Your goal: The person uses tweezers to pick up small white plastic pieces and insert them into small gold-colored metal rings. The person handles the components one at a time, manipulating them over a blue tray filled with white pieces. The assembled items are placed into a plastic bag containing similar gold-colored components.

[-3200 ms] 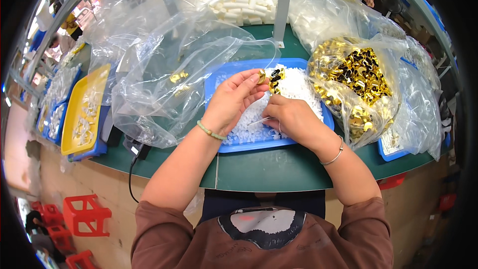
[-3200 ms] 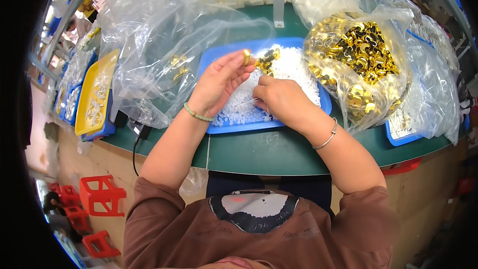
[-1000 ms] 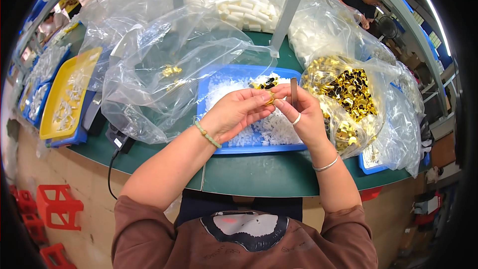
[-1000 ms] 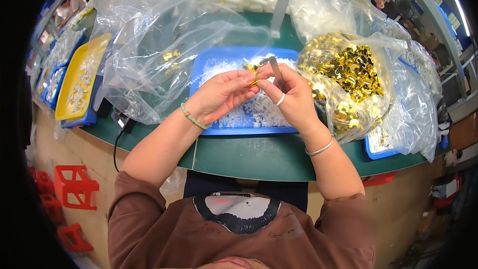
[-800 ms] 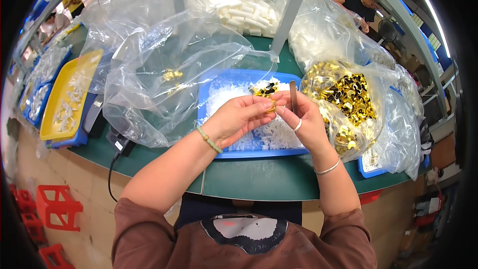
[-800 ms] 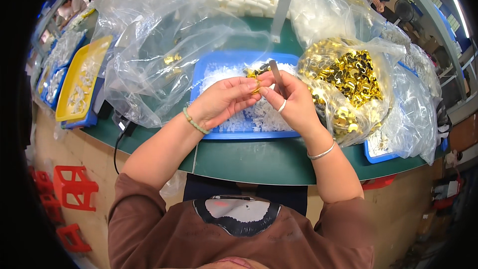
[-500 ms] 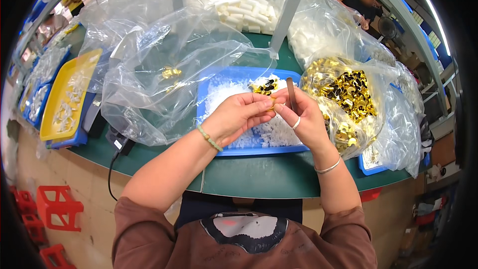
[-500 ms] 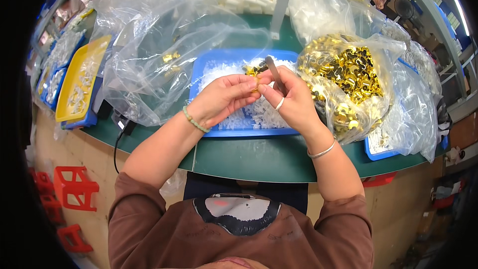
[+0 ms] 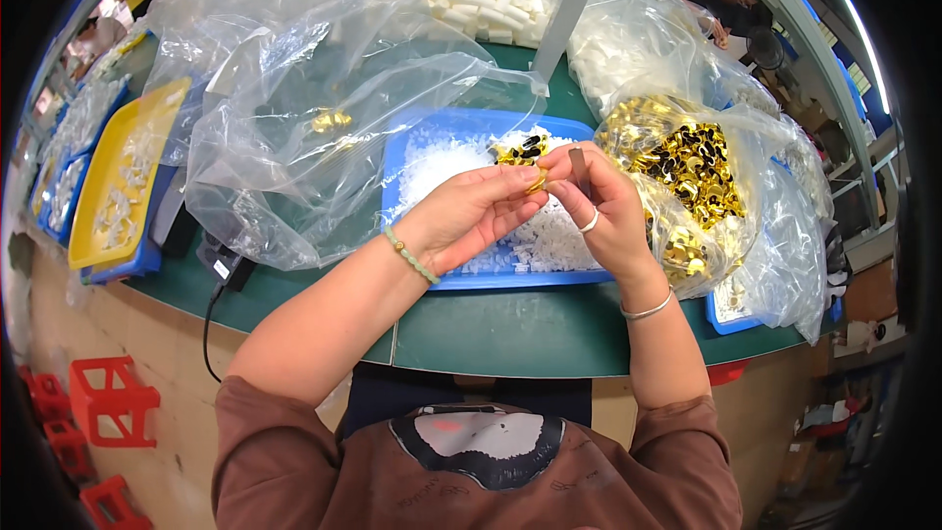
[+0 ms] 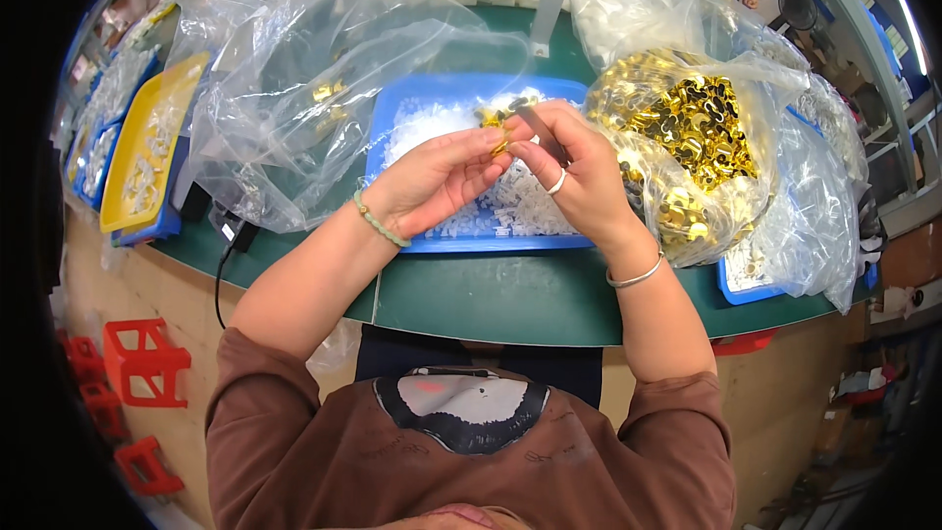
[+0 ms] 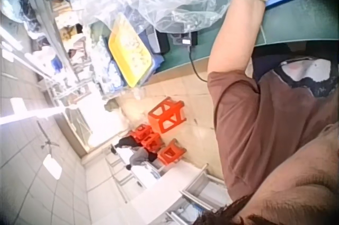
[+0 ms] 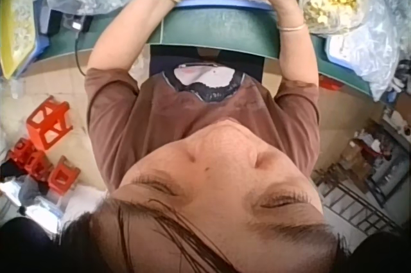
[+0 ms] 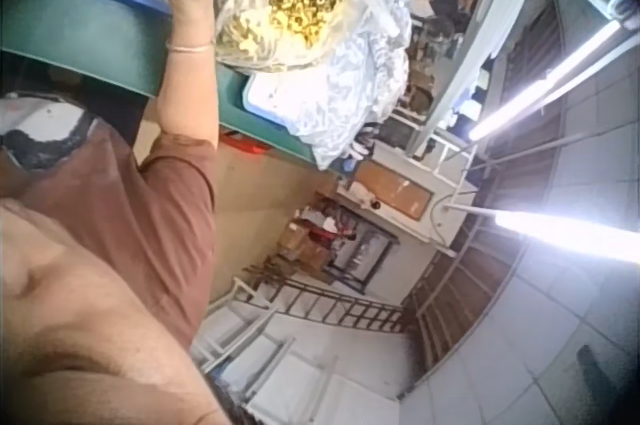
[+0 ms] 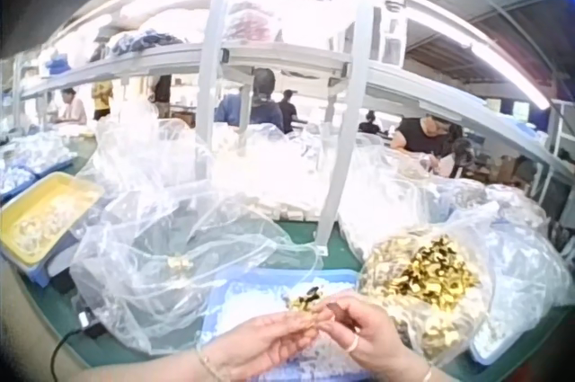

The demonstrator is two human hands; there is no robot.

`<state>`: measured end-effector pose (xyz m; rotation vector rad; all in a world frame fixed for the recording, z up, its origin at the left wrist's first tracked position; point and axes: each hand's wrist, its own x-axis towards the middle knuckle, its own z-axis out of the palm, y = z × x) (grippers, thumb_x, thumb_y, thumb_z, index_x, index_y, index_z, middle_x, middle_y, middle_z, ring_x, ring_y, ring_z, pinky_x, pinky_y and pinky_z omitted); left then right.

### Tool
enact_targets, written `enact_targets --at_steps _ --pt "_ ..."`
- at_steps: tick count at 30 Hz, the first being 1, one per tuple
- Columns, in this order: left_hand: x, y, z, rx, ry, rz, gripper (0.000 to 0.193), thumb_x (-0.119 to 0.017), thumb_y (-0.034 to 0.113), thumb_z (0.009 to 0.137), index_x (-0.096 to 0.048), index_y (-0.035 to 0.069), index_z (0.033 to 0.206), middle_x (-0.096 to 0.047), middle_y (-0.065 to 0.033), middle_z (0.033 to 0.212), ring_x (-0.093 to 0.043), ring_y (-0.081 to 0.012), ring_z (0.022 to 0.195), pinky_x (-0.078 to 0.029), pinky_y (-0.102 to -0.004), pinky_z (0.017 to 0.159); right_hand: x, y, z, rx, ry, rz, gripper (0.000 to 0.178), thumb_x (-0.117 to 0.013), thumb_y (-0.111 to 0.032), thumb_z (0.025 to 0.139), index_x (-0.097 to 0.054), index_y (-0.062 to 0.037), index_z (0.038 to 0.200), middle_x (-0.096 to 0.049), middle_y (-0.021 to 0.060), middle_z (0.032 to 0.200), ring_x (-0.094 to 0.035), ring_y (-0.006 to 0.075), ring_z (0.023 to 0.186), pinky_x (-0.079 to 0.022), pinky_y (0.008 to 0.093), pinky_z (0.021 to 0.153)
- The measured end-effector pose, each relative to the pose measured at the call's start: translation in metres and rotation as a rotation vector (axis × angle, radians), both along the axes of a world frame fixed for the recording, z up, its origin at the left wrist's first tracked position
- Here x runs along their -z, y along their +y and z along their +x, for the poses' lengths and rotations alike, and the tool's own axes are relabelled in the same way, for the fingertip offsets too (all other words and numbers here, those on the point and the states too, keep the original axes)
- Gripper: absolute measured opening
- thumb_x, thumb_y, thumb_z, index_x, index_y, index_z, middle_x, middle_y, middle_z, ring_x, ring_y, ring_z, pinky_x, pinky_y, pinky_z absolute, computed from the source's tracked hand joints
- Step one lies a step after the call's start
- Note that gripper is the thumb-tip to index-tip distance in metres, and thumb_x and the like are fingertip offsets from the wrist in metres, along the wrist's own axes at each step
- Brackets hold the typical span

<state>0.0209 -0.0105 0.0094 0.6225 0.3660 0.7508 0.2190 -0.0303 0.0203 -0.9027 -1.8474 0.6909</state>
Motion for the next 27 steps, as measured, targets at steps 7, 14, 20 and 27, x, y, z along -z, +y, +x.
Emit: enact_targets --at_steps 7,14,20,27 --pt "0.008 0.006 -0.003 0.013 0.017 0.019 0.04 -0.059 0.016 0.097 -0.052 -0.004 0.132 -0.062 -0.0052 0.124 -0.062 -0.0047 0.093 -0.054 -0.0169 0.084 -0.001 0.0 -0.002 0.005 -0.028 0.016 0.013 -0.064 -0.008 0.091 -0.061 0.0002 0.101 -0.064 0.0087 0.105 -0.06 0.018 0.092 -0.047 0.0285 0.085" --pt "0.006 0.005 -0.004 -0.012 0.07 0.046 0.037 -0.06 0.017 0.097 -0.055 -0.003 0.128 -0.062 -0.005 0.124 -0.062 -0.0048 0.094 -0.053 -0.0182 0.084 0.006 0.0 -0.004 -0.002 0.114 -0.048 0.011 -0.065 -0.007 0.09 -0.062 -0.001 0.099 -0.065 0.0081 0.107 -0.061 0.0173 0.095 -0.048 0.0288 0.086" --pt "0.007 0.003 -0.003 -0.031 0.126 0.078 0.033 -0.061 0.02 0.096 -0.06 0.0 0.122 -0.065 -0.003 0.113 -0.061 -0.0062 0.094 -0.052 -0.0204 0.087 0.002 -0.003 -0.004 0.039 0.006 -0.001 0.011 -0.066 -0.006 0.089 -0.063 -0.0009 0.098 -0.065 0.0086 0.107 -0.062 0.0176 0.094 -0.049 0.0289 0.084" --pt "0.008 0.002 -0.005 -0.019 0.105 0.076 0.025 -0.063 0.018 0.095 -0.061 0.001 0.113 -0.065 -0.0035 0.106 -0.062 -0.0078 0.094 -0.052 -0.0214 0.088 -0.006 -0.009 -0.005 0.063 -0.085 -0.008 0.016 -0.067 -0.003 0.087 -0.064 0.0003 0.103 -0.064 0.0085 0.107 -0.062 0.0155 0.089 -0.049 0.0259 0.077"
